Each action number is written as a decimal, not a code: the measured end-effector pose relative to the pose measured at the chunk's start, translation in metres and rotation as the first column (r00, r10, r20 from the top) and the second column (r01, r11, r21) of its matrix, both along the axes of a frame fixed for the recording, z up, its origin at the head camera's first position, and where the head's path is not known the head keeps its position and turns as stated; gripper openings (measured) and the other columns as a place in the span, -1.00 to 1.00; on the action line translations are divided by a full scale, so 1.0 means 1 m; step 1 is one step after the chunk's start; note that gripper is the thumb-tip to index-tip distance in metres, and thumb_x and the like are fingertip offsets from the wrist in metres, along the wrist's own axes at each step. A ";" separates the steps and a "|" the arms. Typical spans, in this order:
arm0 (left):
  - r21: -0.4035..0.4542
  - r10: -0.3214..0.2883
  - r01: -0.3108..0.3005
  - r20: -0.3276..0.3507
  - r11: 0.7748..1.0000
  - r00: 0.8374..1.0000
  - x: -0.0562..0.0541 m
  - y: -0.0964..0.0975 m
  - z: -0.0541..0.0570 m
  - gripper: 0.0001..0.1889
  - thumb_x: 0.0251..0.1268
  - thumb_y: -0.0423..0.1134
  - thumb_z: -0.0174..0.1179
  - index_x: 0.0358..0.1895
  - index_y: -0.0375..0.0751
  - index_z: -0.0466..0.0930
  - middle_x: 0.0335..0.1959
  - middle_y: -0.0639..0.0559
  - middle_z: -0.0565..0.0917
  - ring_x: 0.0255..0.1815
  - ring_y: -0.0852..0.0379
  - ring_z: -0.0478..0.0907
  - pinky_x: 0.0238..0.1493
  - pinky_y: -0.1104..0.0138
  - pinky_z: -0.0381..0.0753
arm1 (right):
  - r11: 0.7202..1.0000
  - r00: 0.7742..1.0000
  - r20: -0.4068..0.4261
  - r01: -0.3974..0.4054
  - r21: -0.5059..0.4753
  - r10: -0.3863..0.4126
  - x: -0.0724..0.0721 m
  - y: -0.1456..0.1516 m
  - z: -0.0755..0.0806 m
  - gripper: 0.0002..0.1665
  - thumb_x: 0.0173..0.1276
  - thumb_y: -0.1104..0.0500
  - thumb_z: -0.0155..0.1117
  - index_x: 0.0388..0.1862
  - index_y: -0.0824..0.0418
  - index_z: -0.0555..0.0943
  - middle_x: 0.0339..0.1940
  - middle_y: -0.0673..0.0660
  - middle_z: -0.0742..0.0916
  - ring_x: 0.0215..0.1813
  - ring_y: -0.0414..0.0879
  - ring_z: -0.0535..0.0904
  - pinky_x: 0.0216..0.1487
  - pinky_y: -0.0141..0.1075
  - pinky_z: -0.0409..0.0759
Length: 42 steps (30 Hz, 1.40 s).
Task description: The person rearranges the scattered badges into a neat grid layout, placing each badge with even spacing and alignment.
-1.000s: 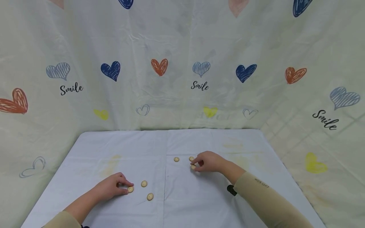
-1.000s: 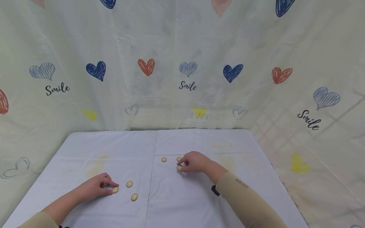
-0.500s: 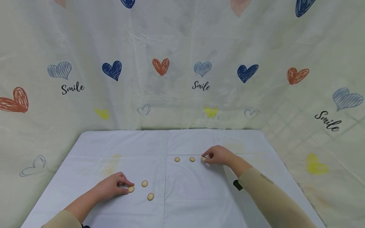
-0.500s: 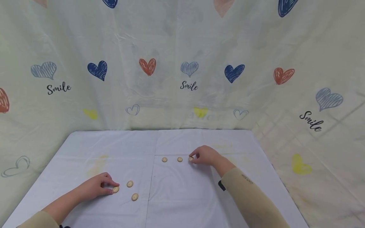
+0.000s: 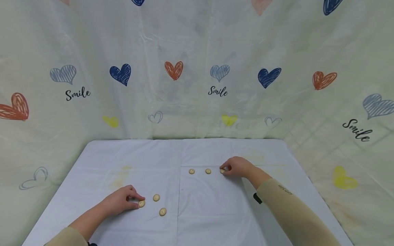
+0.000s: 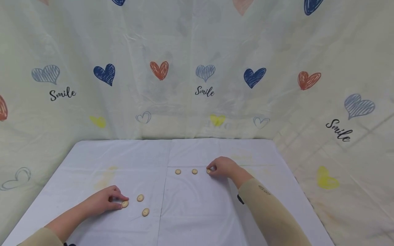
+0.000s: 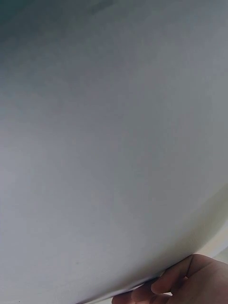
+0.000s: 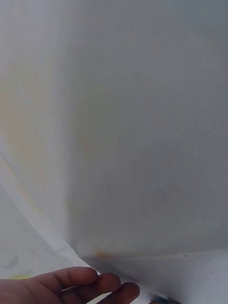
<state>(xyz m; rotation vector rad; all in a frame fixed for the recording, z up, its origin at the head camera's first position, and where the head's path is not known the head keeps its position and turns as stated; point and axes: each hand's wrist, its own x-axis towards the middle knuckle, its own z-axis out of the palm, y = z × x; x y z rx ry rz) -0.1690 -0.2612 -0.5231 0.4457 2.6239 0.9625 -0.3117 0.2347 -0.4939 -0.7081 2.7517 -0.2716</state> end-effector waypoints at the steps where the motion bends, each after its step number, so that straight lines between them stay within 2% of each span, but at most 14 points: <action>1: 0.000 -0.001 0.001 -0.003 1.000 1.000 0.000 0.000 0.000 -0.75 0.07 -0.05 0.48 -0.12 0.19 0.80 -0.29 0.17 0.48 -0.36 0.27 0.36 -0.33 0.36 0.38 | 1.000 1.000 -0.006 -0.008 0.009 0.008 0.000 0.000 0.000 -0.67 0.29 -0.03 0.42 0.04 -0.09 0.76 -0.49 -0.14 0.56 -0.37 -0.22 0.43 -0.25 -0.25 0.41; 6: 0.003 -0.005 0.005 -0.008 1.000 1.000 -0.001 0.002 0.002 -0.74 0.07 -0.05 0.48 -0.11 0.17 0.80 -0.29 0.17 0.49 -0.36 0.27 0.36 -0.33 0.37 0.38 | 1.000 1.000 -0.019 -0.009 0.019 0.009 0.000 0.002 0.001 -0.64 0.28 -0.04 0.43 0.06 -0.11 0.75 -0.53 -0.13 0.55 -0.41 -0.22 0.42 -0.29 -0.26 0.39; 11: 0.004 -0.007 0.007 -0.007 1.000 1.000 -0.001 0.002 0.004 -0.74 0.07 -0.05 0.48 -0.11 0.16 0.80 -0.29 0.17 0.49 -0.36 0.27 0.36 -0.33 0.36 0.37 | 1.000 1.000 -0.009 0.019 -0.024 -0.019 0.001 0.004 0.002 -0.62 0.25 -0.07 0.46 0.06 -0.14 0.75 -0.53 -0.14 0.56 -0.41 -0.22 0.43 -0.29 -0.27 0.40; 15: 0.009 -0.011 0.011 -0.005 1.000 1.000 -0.001 0.001 0.004 -0.74 0.08 -0.06 0.48 -0.11 0.16 0.80 -0.29 0.16 0.49 -0.37 0.27 0.35 -0.33 0.36 0.37 | 0.988 0.994 0.057 0.096 -0.117 -0.089 0.004 0.004 0.007 -0.58 0.21 -0.06 0.50 0.07 -0.11 0.75 -0.50 -0.09 0.60 -0.40 -0.18 0.46 -0.30 -0.25 0.42; 20: 0.007 -0.025 0.025 -0.011 1.000 1.000 -0.001 0.000 0.003 -0.73 0.09 -0.03 0.46 -0.09 0.15 0.80 -0.28 0.17 0.49 -0.37 0.28 0.35 -0.33 0.36 0.37 | 0.949 0.974 0.165 0.193 -0.248 -0.155 0.010 0.002 0.014 -0.56 0.18 -0.05 0.53 0.06 -0.06 0.75 -0.42 -0.03 0.62 -0.36 -0.12 0.46 -0.32 -0.26 0.44; 25: -0.002 -0.022 0.022 -0.016 1.000 1.000 -0.001 -0.002 0.002 -0.73 0.08 -0.03 0.47 -0.10 0.16 0.80 -0.27 0.17 0.49 -0.37 0.28 0.35 -0.33 0.36 0.36 | 0.919 0.967 0.233 0.184 -0.350 -0.104 0.017 -0.006 0.016 -0.53 0.15 -0.07 0.55 0.06 -0.02 0.76 -0.38 -0.03 0.67 -0.34 -0.12 0.47 -0.32 -0.26 0.47; 34: 0.008 -0.001 0.001 -0.008 1.000 1.000 -0.002 -0.002 -0.001 -0.72 0.06 -0.01 0.48 -0.11 0.17 0.80 -0.27 0.18 0.50 -0.33 0.28 0.37 -0.30 0.37 0.37 | 0.912 0.969 0.243 0.133 -0.388 -0.038 0.034 -0.032 0.021 -0.54 0.14 -0.07 0.55 0.05 -0.09 0.76 -0.38 -0.04 0.67 -0.31 -0.14 0.50 -0.29 -0.28 0.50; 42: 0.030 -0.023 0.022 0.007 0.999 1.000 0.000 0.001 0.000 -0.74 0.09 -0.04 0.47 -0.11 0.14 0.80 -0.26 0.14 0.50 -0.34 0.27 0.36 -0.31 0.36 0.35 | 0.909 0.965 0.254 0.047 -0.414 0.066 0.049 -0.063 0.016 -0.54 0.15 -0.07 0.55 0.06 -0.04 0.76 -0.40 -0.10 0.69 -0.27 -0.17 0.55 -0.23 -0.27 0.53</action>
